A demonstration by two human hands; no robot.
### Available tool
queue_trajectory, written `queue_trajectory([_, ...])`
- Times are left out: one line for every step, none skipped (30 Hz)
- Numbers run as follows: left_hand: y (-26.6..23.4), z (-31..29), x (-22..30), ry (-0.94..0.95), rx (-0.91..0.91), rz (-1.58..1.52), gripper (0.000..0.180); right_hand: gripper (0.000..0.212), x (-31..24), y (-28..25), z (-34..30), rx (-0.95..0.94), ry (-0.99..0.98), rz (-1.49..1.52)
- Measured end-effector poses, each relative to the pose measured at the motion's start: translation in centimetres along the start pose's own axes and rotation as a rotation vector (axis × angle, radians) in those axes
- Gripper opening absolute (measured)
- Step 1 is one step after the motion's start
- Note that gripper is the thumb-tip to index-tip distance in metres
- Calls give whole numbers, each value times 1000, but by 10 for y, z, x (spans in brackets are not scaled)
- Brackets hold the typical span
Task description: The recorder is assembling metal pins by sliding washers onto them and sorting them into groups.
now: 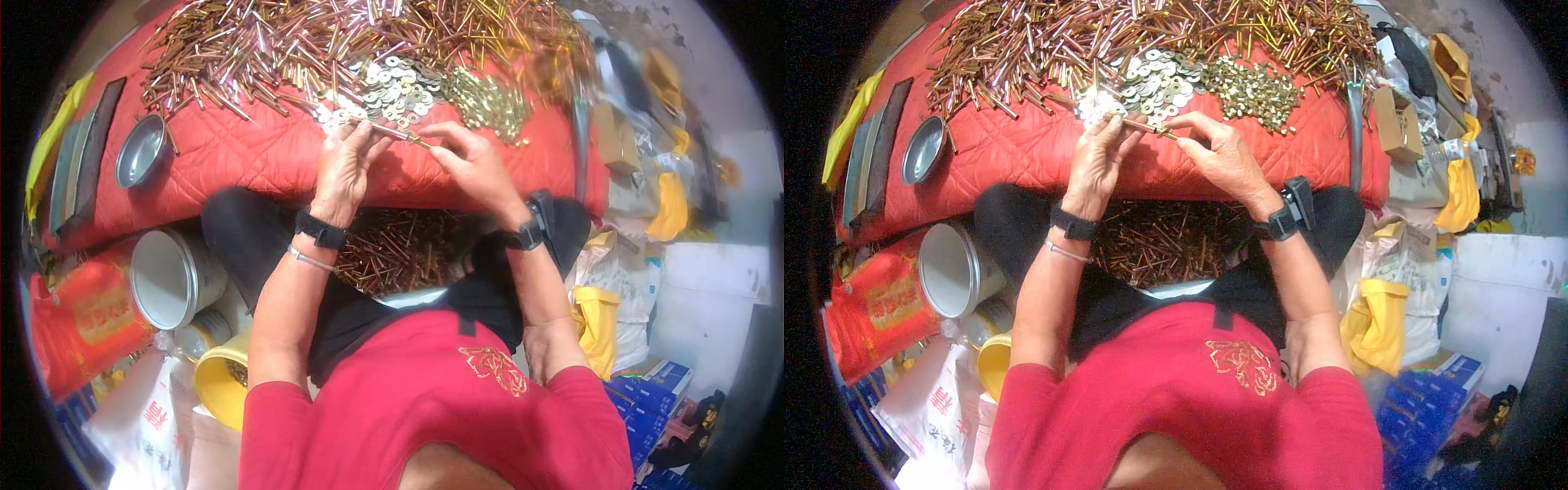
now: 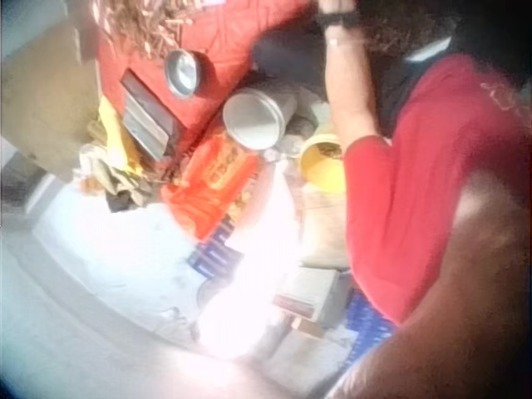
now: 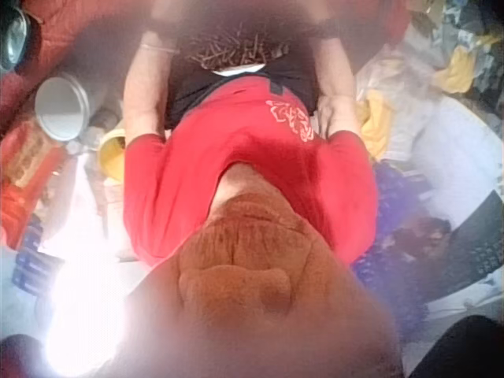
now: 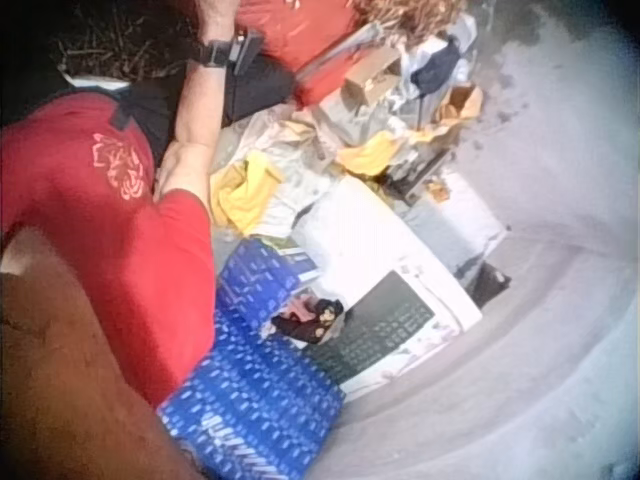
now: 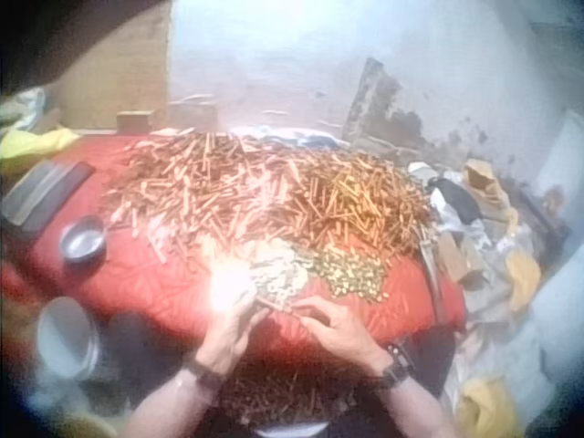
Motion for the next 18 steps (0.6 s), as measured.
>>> queue_trajectory([1, 0, 1, 7, -2, 6, 23, 23, 0, -1, 0, -3, -8, -26])
queue_trajectory([2, 0, 2, 14, -3, 12, 22, 24, 0, -1, 1, -6, -16, -52])
queue_trajectory([4, 1, 2, 27, -29, 9, 21, 25, 0, -1, 1, -13, -24, -78])
queue_trajectory([5, 1, 3, 39, -55, 7, 20, 24, 1, -3, 2, 13, -42, -60])
queue_trajectory([6, 1, 3, 51, -81, 4, 19, 23, 3, -3, 2, 40, -60, -43])
queue_trajectory([8, 0, 2, 49, -80, 12, 18, 22, 2, -4, 2, 67, -76, -25])
queue_trajectory([11, -2, 1, 46, -80, 20, 18, 22, 2, -3, 2, 68, -72, -70])
queue_trajectory([13, -4, -1, 43, -79, 28, 17, 23, 2, -3, 2, 69, -68, -115])
queue_trajectory([11, -4, 0, 54, -76, 20, 17, 23, -2, -2, 3, 72, -68, -157])
queue_trajectory([9, -4, -1, 65, -72, 12, 16, 23, -3, -2, 4, 68, -37, -120])
queue_trajectory([7, -4, 0, 76, -68, 4, 16, 23, -5, -1, 3, 64, -8, -83])
queue_trajectory([6, -2, 3, 90, -54, -8, 15, 23, -4, -2, 2, 64, 25, -51])
queue_trajectory([4, 1, 8, 104, -40, -20, 15, 23, -4, -5, 2, 113, -22, -53])
queue_trajectory([3, 3, 11, 118, -25, -33, 15, 23, 0, -8, 3, 162, -68, -56])
queue_trajectory([4, 3, 11, 102, -28, -26, 15, 23, -5, -9, 3, 206, -115, -54])
queue_trajectory([4, 2, 10, 87, -31, -20, 15, 23, -6, -6, 4, 180, -102, -47])
queue_trajectory([5, 1, 9, 71, -34, -14, 15, 24, -8, -3, 4, 154, -90, -40])
queue_trajectory([7, -1, 6, 80, -38, -25, 15, 24, -10, -2, 3, 129, -77, -36])
Point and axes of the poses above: each hand's wrist, its own z-axis towards the middle knuckle, its own y-axis out of the palm, x = y × z, the point moved 6 cm from there along z, towards the middle knuckle, and after that the axes turned 10 degrees about -z, right-handed, at the moved point
